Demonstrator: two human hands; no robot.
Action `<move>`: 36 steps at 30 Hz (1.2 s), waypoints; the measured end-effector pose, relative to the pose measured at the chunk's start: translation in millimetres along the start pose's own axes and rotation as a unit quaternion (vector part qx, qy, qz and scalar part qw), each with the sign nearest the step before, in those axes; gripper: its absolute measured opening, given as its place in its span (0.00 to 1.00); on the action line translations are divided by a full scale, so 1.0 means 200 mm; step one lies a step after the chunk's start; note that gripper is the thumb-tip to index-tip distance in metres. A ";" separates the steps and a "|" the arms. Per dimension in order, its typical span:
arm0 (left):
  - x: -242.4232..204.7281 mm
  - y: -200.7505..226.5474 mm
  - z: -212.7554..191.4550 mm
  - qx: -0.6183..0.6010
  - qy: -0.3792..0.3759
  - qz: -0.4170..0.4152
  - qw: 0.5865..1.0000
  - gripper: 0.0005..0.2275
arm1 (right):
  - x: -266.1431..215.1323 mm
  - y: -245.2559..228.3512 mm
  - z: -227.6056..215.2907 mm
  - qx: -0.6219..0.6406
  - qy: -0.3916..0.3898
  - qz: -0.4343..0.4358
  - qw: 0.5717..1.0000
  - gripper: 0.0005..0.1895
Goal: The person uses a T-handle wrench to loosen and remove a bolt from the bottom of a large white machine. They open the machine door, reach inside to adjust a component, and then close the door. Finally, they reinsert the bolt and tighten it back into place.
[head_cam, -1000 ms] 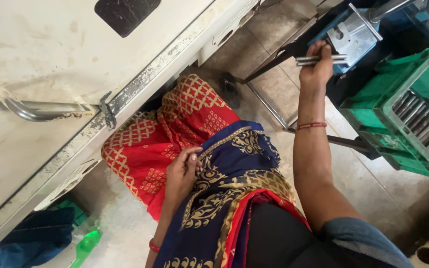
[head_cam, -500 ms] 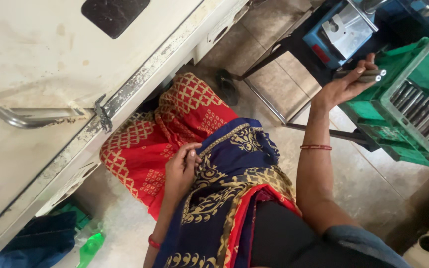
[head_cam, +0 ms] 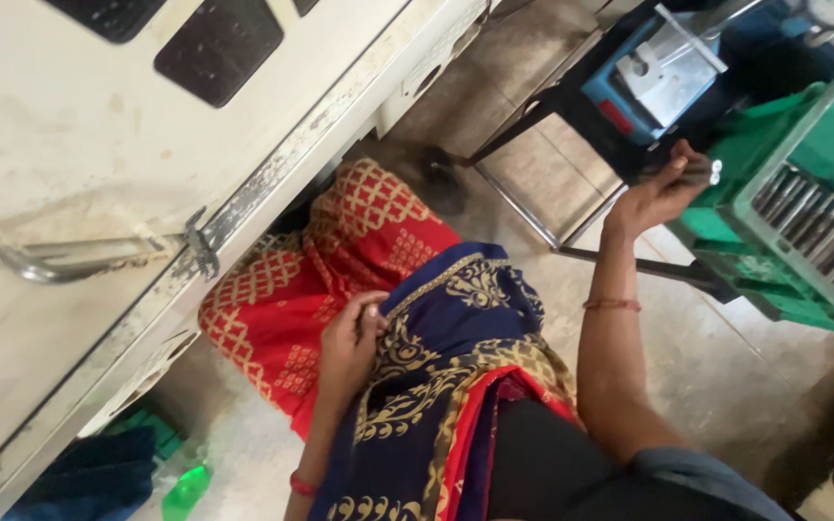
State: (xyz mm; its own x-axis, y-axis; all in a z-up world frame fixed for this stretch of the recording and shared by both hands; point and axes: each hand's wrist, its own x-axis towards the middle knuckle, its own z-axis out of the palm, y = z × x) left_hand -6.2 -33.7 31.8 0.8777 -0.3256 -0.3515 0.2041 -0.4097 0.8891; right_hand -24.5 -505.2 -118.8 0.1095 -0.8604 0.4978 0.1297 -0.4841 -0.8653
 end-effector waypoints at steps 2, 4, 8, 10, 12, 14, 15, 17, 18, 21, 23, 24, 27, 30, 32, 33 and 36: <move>0.02 -0.01 0.00 0.027 0.015 0.006 0.999 0.11 | 0.07 -0.09 0.00 0.040 0.000 -0.041 0.998 0.17; 0.06 -0.01 -0.01 0.044 0.024 -0.009 0.999 0.11 | 0.21 -0.14 -0.05 0.051 0.025 -0.068 0.996 0.18; 0.09 0.00 -0.03 0.080 0.033 -0.028 0.996 0.12 | 0.83 0.01 -0.19 -0.013 0.116 -0.222 0.968 0.17; 0.10 0.01 -0.03 0.099 0.045 -0.027 0.994 0.12 | 1.15 0.18 -0.20 -0.014 0.134 -0.162 0.977 0.15; 0.11 0.02 -0.02 0.109 0.057 -0.048 0.991 0.13 | 1.38 0.34 -0.16 0.009 0.130 -0.081 0.988 0.13; 0.09 0.02 -0.02 0.148 0.052 -0.054 0.986 0.13 | 1.57 0.47 -0.07 0.056 0.108 -0.004 0.993 0.11; 0.09 0.02 -0.02 0.167 0.050 -0.057 0.983 0.14 | 1.66 0.51 -0.03 0.081 0.093 0.026 0.992 0.10; 0.08 0.00 -0.02 0.189 0.043 -0.021 0.981 0.14 | 1.78 0.56 0.08 0.128 0.062 0.083 0.986 0.09; 0.07 -0.01 -0.02 0.200 0.040 -0.004 0.979 0.14 | 1.82 0.59 0.13 0.127 0.051 0.097 0.986 0.08; 0.05 -0.08 -0.05 0.253 0.016 -0.055 0.966 0.15 | 1.84 0.66 0.22 0.055 -0.001 0.142 0.988 0.10; 0.02 -0.12 -0.08 0.259 0.028 -0.069 0.963 0.16 | 1.85 0.69 0.30 -0.062 -0.051 0.152 0.985 0.15; 0.01 -0.14 -0.08 0.260 0.036 -0.077 0.962 0.16 | 1.88 0.70 0.34 -0.161 -0.085 0.152 0.972 0.17; 0.00 -0.19 -0.04 0.241 0.045 -0.130 0.961 0.16 | 1.85 0.75 0.41 -0.347 -0.173 0.138 0.912 0.26; 0.02 -0.19 0.03 0.266 0.048 -0.066 0.960 0.15 | 1.79 0.82 0.44 -0.098 -0.198 0.160 0.962 0.26; 0.06 -0.17 0.05 0.294 0.012 -0.061 0.954 0.15 | 1.80 0.84 0.43 -0.190 -0.213 0.136 0.949 0.27; 0.06 -0.15 0.06 0.308 -0.008 -0.060 0.949 0.14 | 1.79 0.84 0.41 -0.237 -0.221 0.125 0.938 0.28; 0.11 -0.09 0.10 0.288 0.010 -0.009 0.958 0.15 | 1.80 0.80 0.42 -0.302 -0.167 0.044 0.937 0.29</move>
State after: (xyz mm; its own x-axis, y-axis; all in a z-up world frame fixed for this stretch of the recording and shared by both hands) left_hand 0.1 -51.2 2.7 0.8854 -0.3004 -0.3546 -0.0488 -0.8188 0.5719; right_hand 118.0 -879.7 -73.5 0.4095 -0.8519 0.3264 -0.4653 -0.5028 -0.7285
